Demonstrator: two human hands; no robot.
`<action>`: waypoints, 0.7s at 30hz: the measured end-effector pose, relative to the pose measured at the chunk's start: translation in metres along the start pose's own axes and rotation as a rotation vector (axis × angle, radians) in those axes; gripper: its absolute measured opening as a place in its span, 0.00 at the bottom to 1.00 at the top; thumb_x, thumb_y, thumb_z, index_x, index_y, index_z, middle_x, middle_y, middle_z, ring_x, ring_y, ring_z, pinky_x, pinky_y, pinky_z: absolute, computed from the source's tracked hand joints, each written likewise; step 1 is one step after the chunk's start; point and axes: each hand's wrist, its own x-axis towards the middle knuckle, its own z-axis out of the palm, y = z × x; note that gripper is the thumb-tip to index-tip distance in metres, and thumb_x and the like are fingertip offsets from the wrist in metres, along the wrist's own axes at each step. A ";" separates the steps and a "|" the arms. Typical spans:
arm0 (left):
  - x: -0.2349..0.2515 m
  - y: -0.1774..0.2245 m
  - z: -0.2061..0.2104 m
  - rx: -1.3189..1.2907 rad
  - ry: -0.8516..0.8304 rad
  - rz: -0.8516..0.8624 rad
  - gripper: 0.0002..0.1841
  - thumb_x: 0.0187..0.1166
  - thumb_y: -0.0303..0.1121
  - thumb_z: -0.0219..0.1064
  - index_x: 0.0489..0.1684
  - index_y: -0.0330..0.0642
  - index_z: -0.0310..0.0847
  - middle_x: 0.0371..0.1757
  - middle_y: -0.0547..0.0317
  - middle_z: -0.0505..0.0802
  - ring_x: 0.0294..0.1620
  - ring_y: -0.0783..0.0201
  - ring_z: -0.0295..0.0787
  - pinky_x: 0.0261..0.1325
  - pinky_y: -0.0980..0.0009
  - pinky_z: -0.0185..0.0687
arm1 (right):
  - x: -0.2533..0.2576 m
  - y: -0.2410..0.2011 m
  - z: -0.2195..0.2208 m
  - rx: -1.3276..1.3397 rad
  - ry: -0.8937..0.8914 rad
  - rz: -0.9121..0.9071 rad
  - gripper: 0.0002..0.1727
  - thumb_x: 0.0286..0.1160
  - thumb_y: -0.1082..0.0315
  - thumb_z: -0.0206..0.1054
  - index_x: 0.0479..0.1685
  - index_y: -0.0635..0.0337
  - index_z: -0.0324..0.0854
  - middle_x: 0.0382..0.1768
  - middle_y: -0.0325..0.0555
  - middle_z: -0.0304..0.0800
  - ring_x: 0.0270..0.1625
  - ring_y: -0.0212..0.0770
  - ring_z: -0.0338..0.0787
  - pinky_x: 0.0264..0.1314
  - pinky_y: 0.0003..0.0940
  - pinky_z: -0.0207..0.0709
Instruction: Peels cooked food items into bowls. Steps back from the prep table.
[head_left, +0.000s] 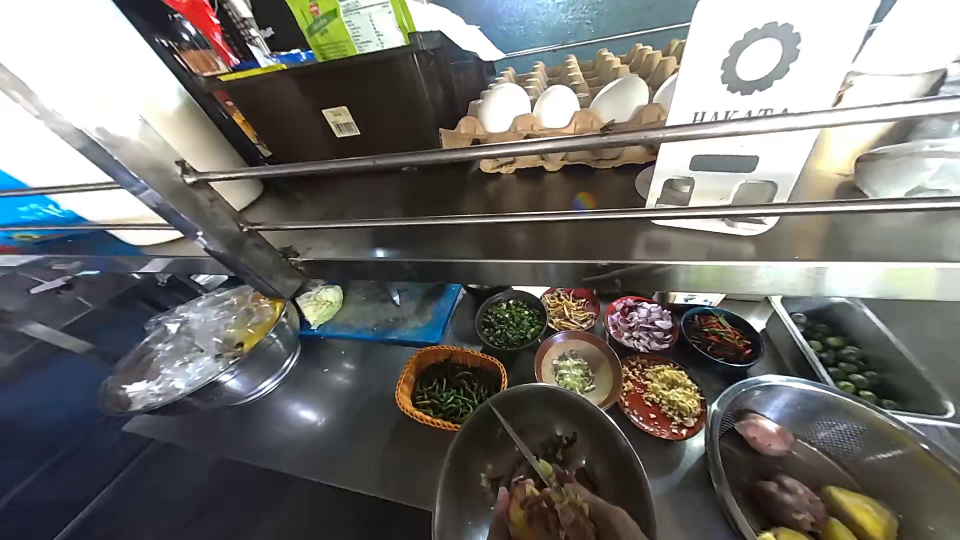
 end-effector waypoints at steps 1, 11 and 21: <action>0.001 0.001 0.000 -0.005 -0.012 -0.001 0.30 0.92 0.57 0.34 0.51 0.47 0.79 0.38 0.57 0.95 0.39 0.59 0.95 0.42 0.57 0.93 | -0.002 -0.001 -0.005 -0.106 0.008 -0.023 0.30 0.92 0.46 0.49 0.79 0.57 0.77 0.52 0.55 0.93 0.53 0.51 0.94 0.61 0.57 0.84; -0.005 -0.011 0.005 0.139 0.119 0.129 0.24 0.94 0.45 0.36 0.64 0.37 0.72 0.48 0.47 0.90 0.47 0.55 0.90 0.49 0.55 0.89 | -0.007 -0.022 0.003 -0.567 -0.169 0.021 0.39 0.89 0.36 0.43 0.92 0.48 0.56 0.42 0.59 0.93 0.44 0.64 0.95 0.46 0.66 0.85; -0.029 0.009 0.027 0.618 0.037 0.219 0.25 0.91 0.37 0.48 0.80 0.29 0.63 0.67 0.43 0.84 0.64 0.61 0.84 0.70 0.61 0.80 | 0.009 0.011 0.011 0.672 -0.090 0.194 0.20 0.88 0.53 0.61 0.69 0.55 0.72 0.36 0.38 0.86 0.24 0.29 0.80 0.23 0.27 0.77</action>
